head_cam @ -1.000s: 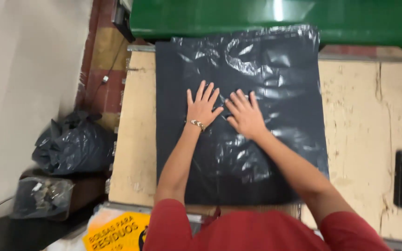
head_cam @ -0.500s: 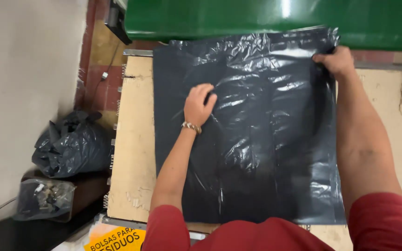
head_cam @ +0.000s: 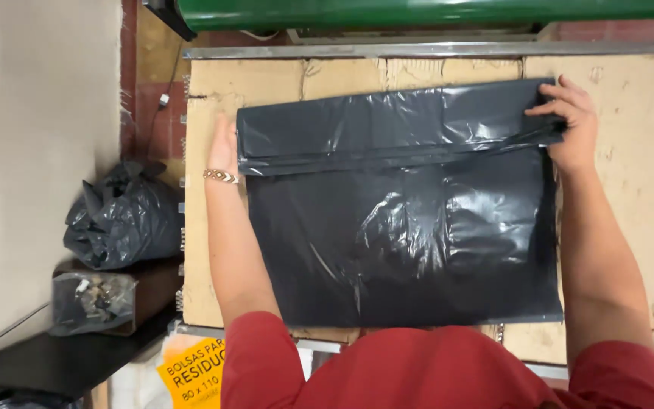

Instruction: Folding black plastic trash bags and inserting them into yellow retail packaging sleeves

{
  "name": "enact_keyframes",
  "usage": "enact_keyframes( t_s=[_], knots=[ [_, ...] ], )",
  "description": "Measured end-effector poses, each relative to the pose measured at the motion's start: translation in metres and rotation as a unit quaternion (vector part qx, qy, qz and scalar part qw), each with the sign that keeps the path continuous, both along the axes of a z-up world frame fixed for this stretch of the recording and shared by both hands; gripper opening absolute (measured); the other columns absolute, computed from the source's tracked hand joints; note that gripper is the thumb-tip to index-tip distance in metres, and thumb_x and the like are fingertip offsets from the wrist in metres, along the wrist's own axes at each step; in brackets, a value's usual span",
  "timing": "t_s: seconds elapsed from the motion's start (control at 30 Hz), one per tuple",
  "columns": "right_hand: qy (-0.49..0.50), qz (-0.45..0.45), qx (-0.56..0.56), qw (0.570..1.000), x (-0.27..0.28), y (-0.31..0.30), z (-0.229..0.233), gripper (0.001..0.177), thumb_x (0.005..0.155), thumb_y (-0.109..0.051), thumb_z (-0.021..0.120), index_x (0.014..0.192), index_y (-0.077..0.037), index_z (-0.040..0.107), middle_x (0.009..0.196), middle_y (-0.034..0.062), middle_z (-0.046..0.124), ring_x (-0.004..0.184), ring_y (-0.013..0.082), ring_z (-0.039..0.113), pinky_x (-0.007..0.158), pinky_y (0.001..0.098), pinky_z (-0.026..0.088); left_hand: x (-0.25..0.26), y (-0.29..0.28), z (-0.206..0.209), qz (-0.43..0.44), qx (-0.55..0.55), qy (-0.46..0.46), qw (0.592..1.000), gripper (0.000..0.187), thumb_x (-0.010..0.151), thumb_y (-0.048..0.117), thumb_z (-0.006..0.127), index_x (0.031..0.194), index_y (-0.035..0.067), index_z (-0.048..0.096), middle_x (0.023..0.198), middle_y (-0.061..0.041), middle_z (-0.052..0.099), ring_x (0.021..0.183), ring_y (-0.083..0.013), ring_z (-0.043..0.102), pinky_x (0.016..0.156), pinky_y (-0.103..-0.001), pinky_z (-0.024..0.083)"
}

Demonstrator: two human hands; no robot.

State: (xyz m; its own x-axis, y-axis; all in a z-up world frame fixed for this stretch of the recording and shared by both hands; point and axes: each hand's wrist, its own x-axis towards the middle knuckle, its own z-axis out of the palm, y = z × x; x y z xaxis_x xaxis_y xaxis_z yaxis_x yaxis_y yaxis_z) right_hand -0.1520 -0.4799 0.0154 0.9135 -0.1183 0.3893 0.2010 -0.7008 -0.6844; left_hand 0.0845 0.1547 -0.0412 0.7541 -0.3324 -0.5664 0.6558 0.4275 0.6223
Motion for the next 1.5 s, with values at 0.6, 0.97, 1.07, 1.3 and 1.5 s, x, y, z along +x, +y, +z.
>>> enact_keyframes(
  t_s=[0.6,0.97,1.07,1.3,1.5],
  knots=[
    [0.074,-0.021,-0.428,0.9,0.069,0.02,-0.016,0.035,0.102,-0.032,0.067,0.122,-0.003,0.066,0.115,0.0201,0.061,0.105,0.038,0.054,0.088,0.0479,0.047,-0.023,-0.086,0.04,-0.185,0.77,-0.554,0.257,0.057,0.09,0.035,0.06,0.144,0.02,0.055,0.125,-0.003,0.061,0.114,-0.0283,0.054,0.094,-0.048,0.044],
    [-0.021,-0.106,-0.408,0.906,-0.022,-0.009,0.094,0.017,0.105,-0.016,0.078,0.111,-0.008,0.065,0.108,0.015,0.065,0.094,0.0381,0.06,0.073,0.0465,0.04,-0.057,-0.064,0.178,-0.144,0.704,-0.625,0.306,0.016,0.09,0.006,0.07,0.096,0.012,0.056,0.092,-0.008,0.053,0.084,-0.0326,0.053,0.073,-0.044,0.044],
    [-0.086,-0.035,-0.377,0.922,-0.105,0.006,0.111,0.022,0.108,0.002,0.078,0.112,0.003,0.056,0.109,0.0222,0.061,0.09,0.0412,0.055,0.078,0.0479,0.037,-0.146,-0.051,0.216,-0.07,0.661,-0.695,0.273,0.026,0.078,0.0,0.07,0.094,0.01,0.052,0.084,-0.008,0.05,0.072,-0.0302,0.045,0.059,-0.042,0.032],
    [0.046,0.023,-0.425,0.904,-0.27,0.063,0.027,0.023,0.082,0.006,0.067,0.086,-0.01,0.051,0.076,0.0065,0.044,0.075,0.0267,0.041,0.069,0.0412,0.033,-0.314,0.0,0.111,-0.154,0.652,-0.664,0.332,0.021,0.073,-0.001,0.061,0.09,0.01,0.059,0.083,-0.01,0.053,0.074,-0.0293,0.047,0.058,-0.04,0.037],
    [0.142,0.014,-0.494,0.858,-0.305,0.105,0.014,0.013,0.09,-0.018,0.057,0.103,-0.016,0.059,0.104,0.0064,0.058,0.093,0.0275,0.053,0.087,0.039,0.045,-0.378,-0.01,0.075,-0.228,0.743,-0.543,0.317,0.022,0.075,0.004,0.066,0.092,0.016,0.061,0.097,-0.006,0.057,0.091,-0.0292,0.055,0.067,-0.038,0.05]
  ],
)
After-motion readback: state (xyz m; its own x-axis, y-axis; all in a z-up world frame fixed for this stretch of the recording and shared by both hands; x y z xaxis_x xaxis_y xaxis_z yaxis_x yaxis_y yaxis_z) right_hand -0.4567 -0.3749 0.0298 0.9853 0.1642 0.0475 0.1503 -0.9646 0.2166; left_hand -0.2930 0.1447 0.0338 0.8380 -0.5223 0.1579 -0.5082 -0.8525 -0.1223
